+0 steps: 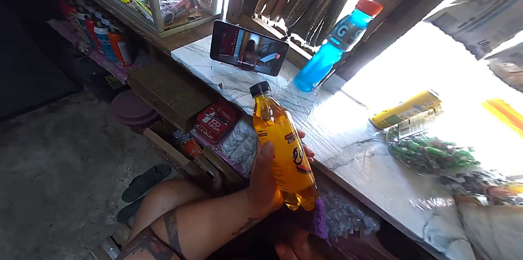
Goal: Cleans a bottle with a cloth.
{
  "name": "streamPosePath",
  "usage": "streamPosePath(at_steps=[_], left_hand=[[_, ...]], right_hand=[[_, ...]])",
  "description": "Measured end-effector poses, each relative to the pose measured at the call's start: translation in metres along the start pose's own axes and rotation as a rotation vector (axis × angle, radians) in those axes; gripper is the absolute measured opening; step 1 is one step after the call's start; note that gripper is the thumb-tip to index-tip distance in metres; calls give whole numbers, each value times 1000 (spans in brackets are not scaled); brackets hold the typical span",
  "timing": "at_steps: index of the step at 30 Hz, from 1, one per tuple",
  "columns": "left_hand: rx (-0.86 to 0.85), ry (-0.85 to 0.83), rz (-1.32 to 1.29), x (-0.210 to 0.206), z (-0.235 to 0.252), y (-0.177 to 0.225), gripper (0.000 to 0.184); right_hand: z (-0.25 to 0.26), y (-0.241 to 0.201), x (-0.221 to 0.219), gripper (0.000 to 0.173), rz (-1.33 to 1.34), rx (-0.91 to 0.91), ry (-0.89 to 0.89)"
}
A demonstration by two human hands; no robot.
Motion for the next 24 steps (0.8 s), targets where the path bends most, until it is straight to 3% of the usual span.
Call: streamPosePath(at_steps=[4, 7, 10, 12, 14, 18, 21, 24], left_hand=[[42, 41, 20, 0, -7, -11, 76], [127, 64, 106, 0, -10, -18, 82], [270, 114, 111, -3, -12, -18, 92], [230, 102, 133, -3, -14, -21, 92], [116, 79, 277, -6, -18, -18, 84], [-141, -70, 499, -10, -21, -16, 79], [-120, -80, 482, -10, -22, -15, 81], [-12, 17, 394, -7, -19, -11, 84]], right_hand=[[6, -12, 1, 40, 109, 34, 41], [-3, -27, 9, 35, 56, -43, 73], [-11, -24, 17, 40, -13, 12, 105], [-26, -11, 28, 55, -18, 40, 155], [-6, -14, 29, 66, -98, 40, 240], [17, -29, 28, 58, -146, 26, 290], [16, -26, 26, 59, -108, 49, 243], [10, -21, 19, 63, -135, 29, 179]])
Point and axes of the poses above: each hand's wrist, its own z-axis towards the middle knuckle, its own x-axis out of the back of the hand, y = z × x, the point moved 2 cm from there along z, towards the middle knuckle, and after that the axes turned 10 degrees about z, right-handed, at the moved point
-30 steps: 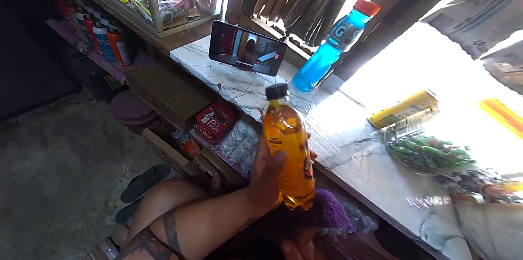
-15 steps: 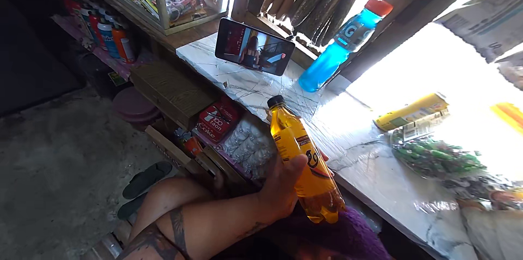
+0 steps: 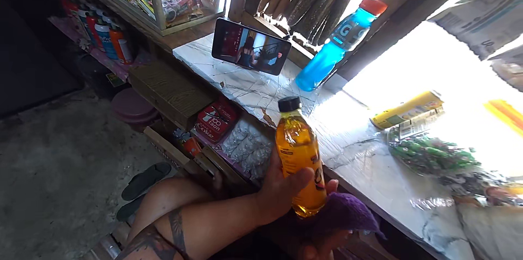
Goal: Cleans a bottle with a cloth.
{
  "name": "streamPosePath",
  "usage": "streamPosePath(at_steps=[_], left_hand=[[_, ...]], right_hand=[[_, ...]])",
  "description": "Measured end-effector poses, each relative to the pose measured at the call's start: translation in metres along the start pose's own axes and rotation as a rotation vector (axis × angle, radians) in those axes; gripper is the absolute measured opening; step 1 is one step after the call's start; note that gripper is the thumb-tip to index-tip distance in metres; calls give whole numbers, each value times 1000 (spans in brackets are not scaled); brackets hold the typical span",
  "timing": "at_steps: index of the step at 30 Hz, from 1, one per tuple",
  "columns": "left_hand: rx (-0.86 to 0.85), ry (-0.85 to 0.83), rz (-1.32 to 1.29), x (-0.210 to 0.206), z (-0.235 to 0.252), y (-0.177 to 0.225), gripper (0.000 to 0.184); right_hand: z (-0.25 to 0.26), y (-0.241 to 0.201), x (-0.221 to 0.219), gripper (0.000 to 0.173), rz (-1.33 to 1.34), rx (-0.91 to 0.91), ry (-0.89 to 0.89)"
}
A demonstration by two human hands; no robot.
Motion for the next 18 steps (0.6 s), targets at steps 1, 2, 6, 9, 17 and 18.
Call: streamPosePath(at_steps=[1, 2, 6, 9, 17, 18], left_hand=[[52, 32, -26, 1, 2, 1, 86], [92, 57, -88, 3, 5, 0, 90], [138, 117, -207, 12, 14, 0, 91], [156, 155, -215, 12, 16, 1, 97], [28, 85, -80, 9, 4, -4, 91], [-10, 69, -20, 8, 2, -3, 88]], right_hand=[[-2, 3, -2, 66, -30, -1, -7], [-3, 6, -4, 67, -61, 5, -14], [-12, 17, -9, 66, -98, -1, -60], [-9, 14, -11, 61, -67, -5, -72], [-5, 7, -2, 61, 101, -5, -28], [-1, 6, 0, 64, 99, -8, -12]])
Point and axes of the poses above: each hand's wrist, its own z-axis towards the middle knuckle, its own x-axis out of the back of the hand, y = z × x, the point moved 2 cm from there along z, towards the middle knuckle, and after that the axes turned 10 degrees about z, right-handed, at the moved point
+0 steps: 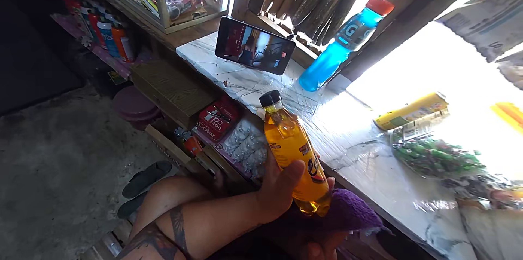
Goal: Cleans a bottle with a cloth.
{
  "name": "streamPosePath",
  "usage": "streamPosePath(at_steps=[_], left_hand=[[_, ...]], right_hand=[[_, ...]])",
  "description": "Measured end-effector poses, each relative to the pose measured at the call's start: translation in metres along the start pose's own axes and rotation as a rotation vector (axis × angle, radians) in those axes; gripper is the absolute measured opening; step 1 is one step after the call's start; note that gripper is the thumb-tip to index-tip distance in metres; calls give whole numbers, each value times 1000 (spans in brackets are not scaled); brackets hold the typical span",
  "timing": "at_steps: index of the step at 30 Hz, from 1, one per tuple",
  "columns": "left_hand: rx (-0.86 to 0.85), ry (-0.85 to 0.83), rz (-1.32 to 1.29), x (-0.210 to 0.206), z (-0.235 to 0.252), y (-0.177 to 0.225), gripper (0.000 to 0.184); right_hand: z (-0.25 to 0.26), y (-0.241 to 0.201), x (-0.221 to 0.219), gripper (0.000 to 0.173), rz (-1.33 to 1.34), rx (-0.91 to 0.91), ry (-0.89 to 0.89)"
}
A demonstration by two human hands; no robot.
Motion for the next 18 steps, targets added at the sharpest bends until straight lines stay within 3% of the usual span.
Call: streamPosePath(at_steps=[6, 9, 12, 18], left_hand=[[-72, -47, 23, -2, 0, 6, 75], [31, 8, -92, 3, 7, 5, 87], [64, 22, -131, 7, 11, 4, 91], [-76, -40, 34, 2, -1, 1, 77]], right_hand=[[3, 2, -4, 63, -2, 20, -18], [-9, 3, -10, 54, 58, -1, -37], [-9, 4, -13, 57, 29, -14, -64], [-7, 2, -3, 55, 131, 14, -32]])
Point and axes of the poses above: each hand's wrist, its own z-axis towards the middle knuckle, its own x-axis out of the back of the hand, y = z × x, the point moved 2 cm from there along z, towards the middle knuckle, and after that the axes turned 10 degrees about z, right-handed, at the moved point
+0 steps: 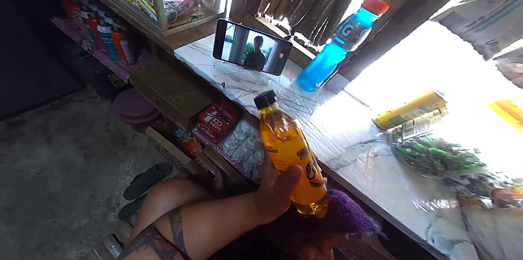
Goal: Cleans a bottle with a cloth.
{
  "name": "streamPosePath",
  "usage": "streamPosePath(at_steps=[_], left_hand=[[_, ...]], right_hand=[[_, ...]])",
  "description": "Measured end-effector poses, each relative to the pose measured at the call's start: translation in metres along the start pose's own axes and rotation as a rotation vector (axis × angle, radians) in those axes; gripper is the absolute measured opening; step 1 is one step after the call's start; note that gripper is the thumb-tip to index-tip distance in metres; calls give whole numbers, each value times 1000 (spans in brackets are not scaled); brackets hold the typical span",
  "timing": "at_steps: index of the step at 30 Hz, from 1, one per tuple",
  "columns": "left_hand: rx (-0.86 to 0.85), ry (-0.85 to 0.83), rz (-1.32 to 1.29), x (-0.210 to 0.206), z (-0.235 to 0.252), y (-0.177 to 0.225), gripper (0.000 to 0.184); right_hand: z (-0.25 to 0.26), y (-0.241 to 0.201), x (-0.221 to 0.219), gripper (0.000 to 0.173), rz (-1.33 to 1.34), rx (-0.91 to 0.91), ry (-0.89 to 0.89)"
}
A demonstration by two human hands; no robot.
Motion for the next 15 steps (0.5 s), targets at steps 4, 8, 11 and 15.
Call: streamPosePath(at_steps=[4, 8, 11, 15], left_hand=[[-106, -74, 103, -9, -7, -1, 71], [-55, -61, 29, -9, -3, -1, 71], [66, 36, -23, -6, 2, 2, 79], [143, 114, -109, 4, 10, 0, 93]], right_hand=[[12, -2, 9, 65, -45, 2, 121], [13, 2, 6, 66, -66, 7, 91], [4, 9, 1, 65, -127, 21, 24], [-7, 14, -5, 64, -47, -31, -45]])
Point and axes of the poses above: each hand's wrist, its own z-axis towards the middle knuckle, its own x-axis out of the back of the hand, y = z × x, the point moved 2 cm from there along z, towards the middle knuckle, and after that the axes turned 10 degrees about z, right-handed, at the moved point
